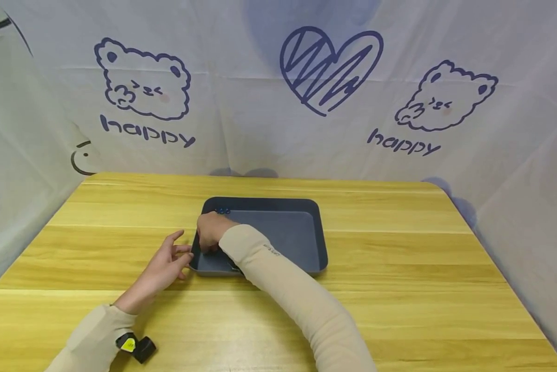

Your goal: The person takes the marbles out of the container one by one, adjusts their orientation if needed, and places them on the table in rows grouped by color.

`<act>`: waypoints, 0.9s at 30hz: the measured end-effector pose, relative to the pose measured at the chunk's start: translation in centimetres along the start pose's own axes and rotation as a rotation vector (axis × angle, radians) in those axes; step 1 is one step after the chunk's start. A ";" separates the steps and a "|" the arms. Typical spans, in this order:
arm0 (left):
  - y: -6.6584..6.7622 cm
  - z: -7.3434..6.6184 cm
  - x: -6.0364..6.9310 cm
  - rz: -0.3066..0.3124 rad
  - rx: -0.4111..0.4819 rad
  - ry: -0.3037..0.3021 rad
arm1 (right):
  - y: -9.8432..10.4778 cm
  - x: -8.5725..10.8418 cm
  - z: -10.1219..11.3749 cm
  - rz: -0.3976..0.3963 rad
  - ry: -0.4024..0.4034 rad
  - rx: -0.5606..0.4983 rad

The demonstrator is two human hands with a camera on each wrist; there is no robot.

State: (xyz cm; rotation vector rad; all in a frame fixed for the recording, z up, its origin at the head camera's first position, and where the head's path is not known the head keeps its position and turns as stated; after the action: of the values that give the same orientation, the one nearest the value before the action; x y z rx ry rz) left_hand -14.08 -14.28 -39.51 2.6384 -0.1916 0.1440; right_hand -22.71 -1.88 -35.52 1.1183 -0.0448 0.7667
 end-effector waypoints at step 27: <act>0.1 -0.2 0.2 0.004 -0.020 0.011 | 3.4 2.1 -2.5 0.023 0.113 -0.341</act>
State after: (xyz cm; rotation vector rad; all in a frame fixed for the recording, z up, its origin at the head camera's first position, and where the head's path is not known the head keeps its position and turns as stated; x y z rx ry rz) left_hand -13.92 -14.23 -39.26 2.6172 -0.1932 0.1573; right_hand -23.91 2.04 -33.16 0.7513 -0.0892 0.8073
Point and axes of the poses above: each hand's wrist, its own x-axis away from the middle knuckle, its own y-axis out of the back of the hand, z = x × y, the point moved 1 cm from there along -x, towards the middle knuckle, and after that the axes turned 6 degrees about -x, right-handed, at the moved point
